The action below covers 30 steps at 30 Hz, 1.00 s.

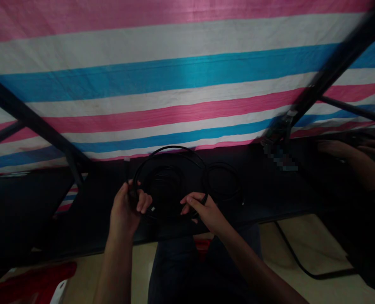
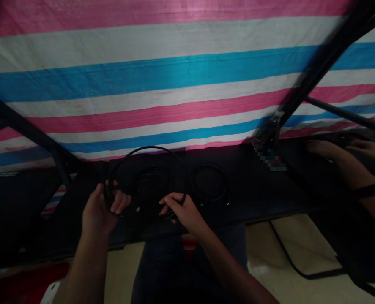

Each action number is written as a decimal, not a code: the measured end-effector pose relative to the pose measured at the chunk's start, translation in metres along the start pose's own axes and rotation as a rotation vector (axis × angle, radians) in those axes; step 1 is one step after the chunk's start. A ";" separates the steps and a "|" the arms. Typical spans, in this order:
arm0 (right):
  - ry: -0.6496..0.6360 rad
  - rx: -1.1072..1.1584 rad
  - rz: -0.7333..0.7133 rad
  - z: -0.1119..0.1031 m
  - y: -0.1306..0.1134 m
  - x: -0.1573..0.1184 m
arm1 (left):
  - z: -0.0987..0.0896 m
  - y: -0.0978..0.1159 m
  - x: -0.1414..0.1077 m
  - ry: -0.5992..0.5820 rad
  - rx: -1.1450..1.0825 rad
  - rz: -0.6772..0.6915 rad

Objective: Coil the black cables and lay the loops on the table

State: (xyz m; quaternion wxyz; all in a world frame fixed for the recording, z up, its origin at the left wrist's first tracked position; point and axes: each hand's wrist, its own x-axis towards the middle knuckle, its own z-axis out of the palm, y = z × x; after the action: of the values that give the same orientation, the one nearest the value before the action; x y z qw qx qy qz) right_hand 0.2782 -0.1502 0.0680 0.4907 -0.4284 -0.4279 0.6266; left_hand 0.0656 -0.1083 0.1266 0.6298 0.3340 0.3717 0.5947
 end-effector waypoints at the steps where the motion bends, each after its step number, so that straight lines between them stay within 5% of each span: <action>1: 0.000 -0.034 -0.020 -0.004 0.001 0.000 | 0.000 0.004 0.000 0.031 0.023 0.002; 5: -0.009 -0.096 -0.098 -0.024 -0.005 -0.006 | 0.007 0.006 -0.003 0.122 0.029 -0.012; 8: 0.035 -0.088 -0.110 -0.038 -0.022 -0.018 | 0.010 -0.005 -0.012 0.061 -0.055 -0.132; 14: -0.058 0.460 0.100 -0.049 -0.033 -0.043 | 0.010 -0.033 -0.050 -0.469 -0.419 -0.539; 16: -0.045 0.437 0.146 -0.049 -0.021 -0.042 | 0.008 -0.036 -0.064 -0.621 -0.523 -0.581; 19: -0.066 0.090 0.116 -0.037 0.003 -0.032 | -0.001 -0.030 -0.078 -0.766 -0.529 -0.578; 23: -0.232 -0.485 -0.137 0.014 0.036 -0.014 | -0.021 -0.018 -0.080 -0.871 -0.505 -0.573; 26: -0.397 -0.954 -0.413 0.058 0.059 0.007 | -0.030 -0.013 -0.075 -0.899 -0.576 -0.552; 30: -0.362 -1.383 -0.439 0.087 0.083 0.039 | -0.035 -0.015 -0.074 -0.864 -0.678 -0.502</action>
State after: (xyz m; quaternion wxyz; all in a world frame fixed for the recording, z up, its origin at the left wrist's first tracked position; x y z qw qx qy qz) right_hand 0.1688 -0.1350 0.0076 0.1449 -0.4343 -0.8740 0.1630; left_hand 0.0418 -0.1842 0.1012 0.9163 0.2279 -0.0606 0.3238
